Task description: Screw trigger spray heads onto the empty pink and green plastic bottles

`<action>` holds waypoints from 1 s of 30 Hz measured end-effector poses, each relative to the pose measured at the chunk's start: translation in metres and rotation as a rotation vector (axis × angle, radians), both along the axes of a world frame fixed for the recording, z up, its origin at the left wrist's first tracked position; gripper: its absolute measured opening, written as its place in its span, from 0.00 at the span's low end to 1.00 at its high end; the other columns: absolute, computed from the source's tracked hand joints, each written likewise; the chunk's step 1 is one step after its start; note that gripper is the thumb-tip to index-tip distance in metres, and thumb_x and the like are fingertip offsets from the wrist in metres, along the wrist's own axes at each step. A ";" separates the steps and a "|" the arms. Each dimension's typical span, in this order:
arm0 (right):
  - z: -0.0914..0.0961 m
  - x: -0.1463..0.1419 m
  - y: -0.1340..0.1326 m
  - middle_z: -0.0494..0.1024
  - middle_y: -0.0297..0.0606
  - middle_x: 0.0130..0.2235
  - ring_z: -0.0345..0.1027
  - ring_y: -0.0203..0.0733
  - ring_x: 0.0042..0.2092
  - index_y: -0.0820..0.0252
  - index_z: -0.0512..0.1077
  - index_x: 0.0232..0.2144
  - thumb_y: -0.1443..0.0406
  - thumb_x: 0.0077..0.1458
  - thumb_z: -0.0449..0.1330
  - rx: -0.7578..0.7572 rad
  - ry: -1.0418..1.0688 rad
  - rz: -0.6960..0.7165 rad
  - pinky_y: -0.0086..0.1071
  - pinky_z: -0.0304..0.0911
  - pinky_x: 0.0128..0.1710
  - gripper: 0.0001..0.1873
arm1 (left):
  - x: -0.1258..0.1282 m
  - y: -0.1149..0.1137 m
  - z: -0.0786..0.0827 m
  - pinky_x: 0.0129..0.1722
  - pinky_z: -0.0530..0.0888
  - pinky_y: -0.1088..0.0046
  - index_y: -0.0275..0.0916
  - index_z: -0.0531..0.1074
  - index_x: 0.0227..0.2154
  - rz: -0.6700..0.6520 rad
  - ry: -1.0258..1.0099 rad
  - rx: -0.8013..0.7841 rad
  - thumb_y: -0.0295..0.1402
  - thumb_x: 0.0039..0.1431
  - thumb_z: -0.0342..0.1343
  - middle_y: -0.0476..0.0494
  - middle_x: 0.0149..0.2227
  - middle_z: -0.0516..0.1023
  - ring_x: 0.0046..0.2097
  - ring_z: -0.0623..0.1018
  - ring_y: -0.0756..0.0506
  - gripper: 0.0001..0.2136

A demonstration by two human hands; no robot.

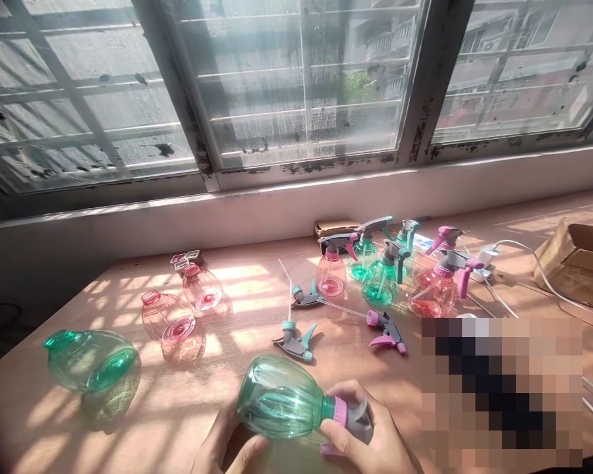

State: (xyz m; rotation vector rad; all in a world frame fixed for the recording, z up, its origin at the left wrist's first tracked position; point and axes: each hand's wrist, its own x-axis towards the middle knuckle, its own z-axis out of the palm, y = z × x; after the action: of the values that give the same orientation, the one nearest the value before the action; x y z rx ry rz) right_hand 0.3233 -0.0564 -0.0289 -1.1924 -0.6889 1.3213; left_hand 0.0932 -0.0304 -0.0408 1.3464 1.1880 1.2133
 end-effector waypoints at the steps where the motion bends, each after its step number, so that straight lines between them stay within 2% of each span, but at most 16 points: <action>1: 0.002 0.000 0.000 0.79 0.33 0.35 0.76 0.45 0.34 0.55 0.83 0.37 0.50 0.42 0.81 -0.001 0.000 -0.013 0.41 0.82 0.31 0.24 | 0.000 0.000 -0.001 0.71 0.67 0.47 0.48 0.75 0.62 0.009 0.014 0.008 0.53 0.63 0.63 0.37 0.62 0.80 0.65 0.77 0.29 0.27; 6: 0.004 -0.001 -0.001 0.81 0.37 0.37 0.76 0.46 0.35 0.55 0.83 0.38 0.49 0.42 0.80 0.017 -0.009 -0.016 0.40 0.82 0.34 0.24 | -0.003 -0.003 0.001 0.70 0.69 0.48 0.52 0.71 0.67 -0.012 0.010 0.040 0.52 0.63 0.64 0.39 0.66 0.78 0.67 0.76 0.29 0.31; 9: 0.000 -0.001 -0.001 0.81 0.35 0.35 0.76 0.45 0.34 0.55 0.83 0.37 0.52 0.44 0.80 0.046 -0.045 0.043 0.38 0.81 0.34 0.21 | -0.004 -0.002 0.006 0.72 0.66 0.48 0.49 0.69 0.68 -0.047 0.058 0.035 0.54 0.60 0.67 0.38 0.64 0.79 0.68 0.74 0.29 0.35; 15: -0.003 0.005 0.000 0.80 0.35 0.36 0.77 0.48 0.38 0.54 0.82 0.40 0.51 0.46 0.79 0.018 -0.059 0.082 0.39 0.82 0.36 0.22 | -0.002 0.000 0.011 0.73 0.64 0.50 0.44 0.71 0.67 -0.032 0.027 -0.052 0.53 0.63 0.64 0.35 0.59 0.83 0.68 0.74 0.28 0.33; 20: -0.002 0.008 0.001 0.80 0.35 0.36 0.77 0.48 0.38 0.53 0.82 0.40 0.51 0.47 0.78 0.007 -0.054 0.111 0.38 0.81 0.37 0.21 | 0.000 -0.002 0.009 0.73 0.62 0.55 0.48 0.72 0.65 -0.020 0.008 -0.095 0.54 0.63 0.64 0.39 0.64 0.79 0.70 0.71 0.31 0.31; 26: -0.001 0.006 0.002 0.83 0.35 0.33 0.78 0.46 0.35 0.54 0.83 0.39 0.55 0.48 0.78 0.086 -0.070 0.184 0.35 0.77 0.37 0.18 | -0.003 -0.004 0.004 0.72 0.62 0.49 0.47 0.60 0.70 -0.001 0.046 -0.015 0.63 0.53 0.66 0.34 0.72 0.68 0.72 0.66 0.27 0.47; 30: -0.003 0.005 0.001 0.82 0.35 0.34 0.78 0.46 0.36 0.54 0.82 0.41 0.53 0.48 0.79 0.064 -0.030 0.174 0.36 0.79 0.37 0.20 | -0.005 -0.003 0.005 0.74 0.59 0.48 0.45 0.59 0.70 -0.003 0.057 -0.051 0.58 0.60 0.65 0.31 0.73 0.66 0.74 0.64 0.28 0.42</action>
State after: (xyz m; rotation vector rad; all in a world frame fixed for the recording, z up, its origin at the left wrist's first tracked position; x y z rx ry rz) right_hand 0.3287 -0.0558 -0.0315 -1.1220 -0.8667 1.4170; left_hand 0.0883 -0.0336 -0.0358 1.3521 1.2486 1.1414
